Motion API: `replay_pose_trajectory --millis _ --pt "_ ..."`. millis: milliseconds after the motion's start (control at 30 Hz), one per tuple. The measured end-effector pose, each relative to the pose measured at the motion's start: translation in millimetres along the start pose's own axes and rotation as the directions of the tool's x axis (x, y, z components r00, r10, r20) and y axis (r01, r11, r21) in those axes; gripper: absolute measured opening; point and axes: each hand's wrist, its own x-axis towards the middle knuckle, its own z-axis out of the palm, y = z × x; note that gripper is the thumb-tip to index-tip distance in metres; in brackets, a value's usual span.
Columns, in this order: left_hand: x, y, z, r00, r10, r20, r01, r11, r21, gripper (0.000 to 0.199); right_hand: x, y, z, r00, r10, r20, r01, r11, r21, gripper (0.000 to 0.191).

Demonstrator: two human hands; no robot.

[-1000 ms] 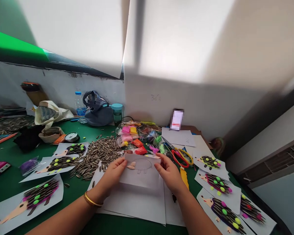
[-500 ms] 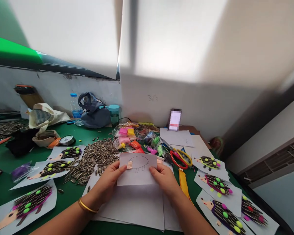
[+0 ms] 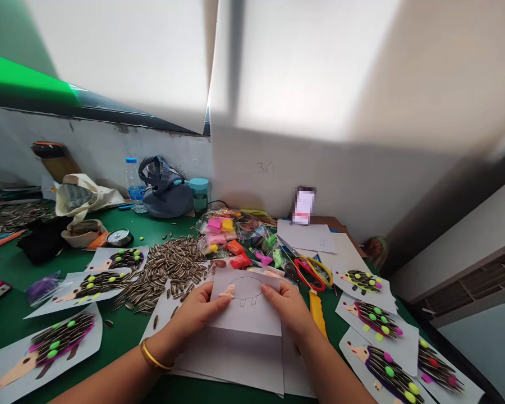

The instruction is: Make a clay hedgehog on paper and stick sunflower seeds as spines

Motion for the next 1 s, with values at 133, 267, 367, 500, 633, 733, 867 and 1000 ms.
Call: replay_pose_trajectory --millis 133,267,367,500,633,733,867,1000 --pt "-0.7 -1.1 -0.1 1.0 -0.018 0.019 0.019 0.999 -0.029 0.055 0.0 1.2 -0.1 1.0 0.002 -0.029 -0.002 1.0 -0.013 0.05" --pt "-0.2 -1.3 -0.6 1.0 -0.024 0.0 0.024 0.999 -0.031 0.052 -3.7 -1.9 3.0 1.0 -0.01 -0.009 0.01 1.0 0.002 0.045" --pt "0.5 -2.7 -1.4 1.0 -0.023 0.011 0.024 0.997 -0.069 0.055 -5.1 -3.9 4.2 1.0 -0.003 0.006 0.002 1.0 0.017 0.046" --pt "1.3 -5.0 -2.2 0.999 -0.029 0.04 0.034 0.989 -0.143 0.058 -3.8 -3.2 3.4 1.0 -0.002 -0.015 0.002 1.0 0.0 0.047" --pt "1.1 -5.0 -1.5 0.998 -0.042 0.036 0.045 0.994 -0.104 0.054 -3.6 -2.6 3.3 1.0 0.001 -0.018 -0.001 1.0 -0.029 0.047" --pt "1.1 -5.3 -1.5 0.998 -0.037 0.041 0.04 0.997 -0.072 0.051 -4.2 -3.2 3.9 1.0 -0.006 -0.013 0.006 1.0 -0.016 0.047" --pt "3.0 -9.0 -4.3 0.998 -0.036 0.059 0.04 0.997 -0.062 0.055 -3.5 -2.1 2.9 1.0 0.002 -0.014 -0.002 1.0 -0.011 0.047" --pt "5.1 -12.8 -6.5 0.998 -0.049 0.042 0.051 0.997 -0.057 0.056 -2.8 -0.7 1.8 1.0 -0.005 -0.013 0.005 1.0 -0.012 0.047"
